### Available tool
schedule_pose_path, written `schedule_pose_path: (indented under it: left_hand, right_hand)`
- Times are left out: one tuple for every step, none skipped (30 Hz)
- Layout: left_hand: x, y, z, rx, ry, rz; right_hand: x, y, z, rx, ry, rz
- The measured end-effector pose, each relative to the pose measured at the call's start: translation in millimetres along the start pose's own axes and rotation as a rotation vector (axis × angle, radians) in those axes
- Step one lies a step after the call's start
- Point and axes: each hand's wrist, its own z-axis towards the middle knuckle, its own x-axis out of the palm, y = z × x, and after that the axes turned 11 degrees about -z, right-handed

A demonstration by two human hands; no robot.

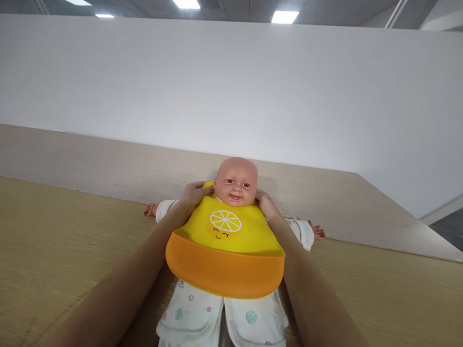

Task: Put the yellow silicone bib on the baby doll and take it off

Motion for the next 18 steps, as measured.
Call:
schedule_pose_path:
  left_hand:
    - [0.1,-0.4,-1.1,-0.007,-0.003,-0.023]
    - [0.4,-1.0,-2.2,-0.012,-0.009,-0.046]
    - [0.7,-1.5,-3.2,-0.019,-0.013,-0.065]
    - [0.9,-2.0,-4.1,-0.031,-0.011,-0.078]
    - [1.0,-2.5,-4.6,-0.048,-0.004,-0.085]
    - [1.0,-2.8,-4.9,-0.071,0.009,-0.087]
    - [0.9,-3.0,-4.9,-0.099,0.029,-0.085]
    - [0.9,-3.0,-4.7,-0.123,0.046,-0.085]
    - [0.9,-2.8,-4.4,-0.139,0.054,-0.087]
    - [1.0,-2.6,-4.0,-0.147,0.056,-0.094]
    - [1.3,-2.3,-3.7,-0.147,0.056,-0.105]
    - [1.5,-2.0,-3.6,-0.137,0.049,-0.121]
    - [1.8,-1.8,-3.5,-0.120,0.040,-0.143]
    - [1.9,-1.7,-3.4,-0.100,0.029,-0.165]
    - [1.7,-1.8,-3.4,-0.080,0.016,-0.189]
    - [1.2,-2.0,-3.2,-0.063,0.006,-0.215]
    - [0.3,-2.2,-2.8,-0.053,0.008,-0.240]
    - [-0.9,-2.5,-2.2,-0.058,0.027,-0.252]
  right_hand:
    - [-0.4,-0.7,0.2,-0.016,-0.012,-0.004]
    - [-0.7,-1.5,0.3,-0.039,-0.030,-0.011]
    - [-1.1,-2.3,0.4,-0.063,-0.050,-0.020]
    - [-1.5,-3.0,0.5,-0.085,-0.068,-0.033]
    - [-2.0,-3.8,0.6,-0.099,-0.083,-0.048]
    - [-2.5,-4.4,0.8,-0.106,-0.092,-0.064]
    - [-2.9,-4.9,0.9,-0.108,-0.100,-0.078]
    - [-3.2,-5.1,1.0,-0.108,-0.109,-0.088]
    - [-3.4,-5.1,1.1,-0.107,-0.113,-0.095]
    - [-3.3,-4.8,1.0,-0.106,-0.119,-0.098]
    - [-3.0,-4.2,0.9,-0.104,-0.125,-0.098]
    - [-2.5,-3.5,0.7,-0.101,-0.132,-0.098]
    - [-1.9,-2.8,0.5,-0.099,-0.140,-0.100]
    - [-1.4,-2.1,0.3,-0.096,-0.150,-0.106]
    - [-1.0,-1.7,0.4,-0.094,-0.168,-0.117]
    - [-0.9,-1.5,0.6,-0.096,-0.193,-0.130]
    - [-1.2,-1.7,1.0,-0.102,-0.214,-0.144]
    - [-1.8,-2.1,1.6,-0.114,-0.222,-0.157]
